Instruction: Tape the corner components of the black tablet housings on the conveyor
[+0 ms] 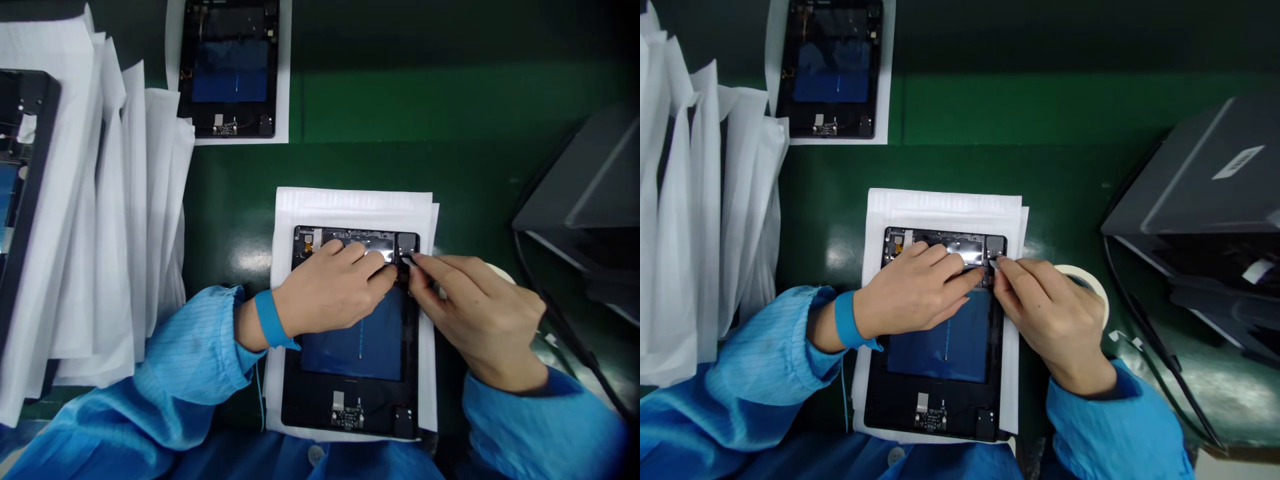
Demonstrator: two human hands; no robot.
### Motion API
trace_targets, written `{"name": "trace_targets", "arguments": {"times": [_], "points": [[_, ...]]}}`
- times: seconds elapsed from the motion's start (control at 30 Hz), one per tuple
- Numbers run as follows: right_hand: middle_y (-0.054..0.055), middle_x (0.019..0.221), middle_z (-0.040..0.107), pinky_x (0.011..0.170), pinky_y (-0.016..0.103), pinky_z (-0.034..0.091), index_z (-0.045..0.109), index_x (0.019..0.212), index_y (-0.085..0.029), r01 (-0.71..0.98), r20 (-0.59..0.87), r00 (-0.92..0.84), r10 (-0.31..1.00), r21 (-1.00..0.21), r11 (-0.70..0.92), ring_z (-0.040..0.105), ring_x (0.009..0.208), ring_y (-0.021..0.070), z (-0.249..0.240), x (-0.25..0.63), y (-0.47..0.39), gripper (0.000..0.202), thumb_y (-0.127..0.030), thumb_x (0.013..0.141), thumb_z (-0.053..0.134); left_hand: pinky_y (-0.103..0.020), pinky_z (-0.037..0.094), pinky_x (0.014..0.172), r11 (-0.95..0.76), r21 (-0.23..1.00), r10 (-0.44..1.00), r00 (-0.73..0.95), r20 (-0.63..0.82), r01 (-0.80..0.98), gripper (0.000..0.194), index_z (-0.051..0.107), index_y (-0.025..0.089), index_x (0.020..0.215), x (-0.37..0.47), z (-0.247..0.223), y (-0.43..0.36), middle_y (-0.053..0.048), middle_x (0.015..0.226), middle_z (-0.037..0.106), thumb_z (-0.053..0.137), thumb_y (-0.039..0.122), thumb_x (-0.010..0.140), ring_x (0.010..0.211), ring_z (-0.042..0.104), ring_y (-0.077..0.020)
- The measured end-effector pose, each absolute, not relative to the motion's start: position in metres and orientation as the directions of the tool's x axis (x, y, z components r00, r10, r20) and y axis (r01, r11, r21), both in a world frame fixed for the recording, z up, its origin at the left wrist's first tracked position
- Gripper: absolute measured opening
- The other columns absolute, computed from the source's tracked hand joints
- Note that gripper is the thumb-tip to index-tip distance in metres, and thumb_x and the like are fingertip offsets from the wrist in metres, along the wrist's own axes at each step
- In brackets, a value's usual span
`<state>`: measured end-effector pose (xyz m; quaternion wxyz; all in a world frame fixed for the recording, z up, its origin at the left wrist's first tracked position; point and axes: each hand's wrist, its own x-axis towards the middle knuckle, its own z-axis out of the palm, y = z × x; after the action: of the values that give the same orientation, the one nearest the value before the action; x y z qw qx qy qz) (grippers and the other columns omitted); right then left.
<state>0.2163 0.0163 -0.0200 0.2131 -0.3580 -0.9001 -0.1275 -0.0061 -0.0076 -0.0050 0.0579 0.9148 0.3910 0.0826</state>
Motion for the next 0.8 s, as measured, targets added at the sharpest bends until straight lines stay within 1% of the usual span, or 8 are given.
{"name": "trace_targets", "arguments": {"times": [0.17,0.33,0.47,0.63,0.7,0.8], "points": [[0.001,0.087,0.073,0.055,0.025,0.043,0.065,0.107,-0.017,0.707,0.477,-0.649,0.592,0.090,0.702,0.066,0.068,0.0113,-0.0204,0.2157,0.0159,0.022,-0.016,0.086,0.072,-0.037,0.035,0.073,-0.687,0.168,0.726,0.677,0.120,0.707,0.032,0.061,0.013,0.127,-0.0058,-0.0060,-0.0080,-0.009,0.102,0.063,0.045,0.030,0.105,0.092,0.055,-0.0229],[0.002,0.087,0.073,0.055,0.025,0.044,0.065,0.107,-0.015,0.706,0.477,-0.653,0.588,0.104,0.700,0.066,0.069,0.0124,-0.0203,0.2152,0.0152,0.024,-0.014,0.084,0.074,-0.037,0.036,0.073,-0.688,0.172,0.725,0.678,0.125,0.705,0.032,0.062,0.013,0.126,-0.0062,-0.0063,-0.0081,-0.009,0.101,0.063,0.045,0.029,0.105,0.091,0.055,-0.0228],[0.002,0.090,0.073,0.057,0.026,0.044,0.065,0.108,-0.016,0.712,0.452,-0.655,0.606,0.098,0.696,0.067,0.072,0.0132,-0.0194,0.2157,0.0140,0.022,-0.016,0.087,0.071,-0.036,0.035,0.073,-0.690,0.163,0.723,0.681,0.118,0.705,0.032,0.062,0.013,0.126,-0.0062,-0.0055,-0.0076,-0.009,0.102,0.063,0.044,0.029,0.105,0.090,0.055,-0.0228],[0.001,0.089,0.073,0.057,0.027,0.042,0.066,0.103,-0.018,0.724,0.419,-0.643,0.642,0.059,0.687,0.065,0.070,0.0130,-0.0167,0.2137,0.0140,0.013,-0.018,0.090,0.068,-0.036,0.036,0.073,-0.691,0.159,0.722,0.683,0.110,0.705,0.033,0.061,0.013,0.127,-0.0056,-0.0056,-0.0075,-0.010,0.102,0.062,0.044,0.030,0.104,0.090,0.055,-0.0228],[0.003,0.091,0.073,0.058,0.029,0.043,0.066,0.101,-0.017,0.724,0.401,-0.640,0.655,0.029,0.690,0.066,0.072,0.0149,-0.0156,0.2125,0.0148,0.011,-0.018,0.090,0.068,-0.036,0.035,0.073,-0.689,0.161,0.725,0.679,0.116,0.707,0.033,0.062,0.014,0.128,-0.0056,-0.0060,-0.0077,-0.010,0.101,0.062,0.044,0.029,0.105,0.090,0.055,-0.0227],[0.005,0.090,0.072,0.060,0.029,0.045,0.066,0.097,-0.015,0.693,0.415,-0.651,0.635,-0.015,0.720,0.065,0.075,0.0161,-0.0152,0.2119,0.0168,0.009,-0.016,0.088,0.070,-0.036,0.035,0.072,-0.687,0.158,0.726,0.675,0.129,0.709,0.033,0.062,0.014,0.127,-0.0059,-0.0060,-0.0079,-0.009,0.100,0.062,0.043,0.029,0.105,0.089,0.055,-0.0225]]}}
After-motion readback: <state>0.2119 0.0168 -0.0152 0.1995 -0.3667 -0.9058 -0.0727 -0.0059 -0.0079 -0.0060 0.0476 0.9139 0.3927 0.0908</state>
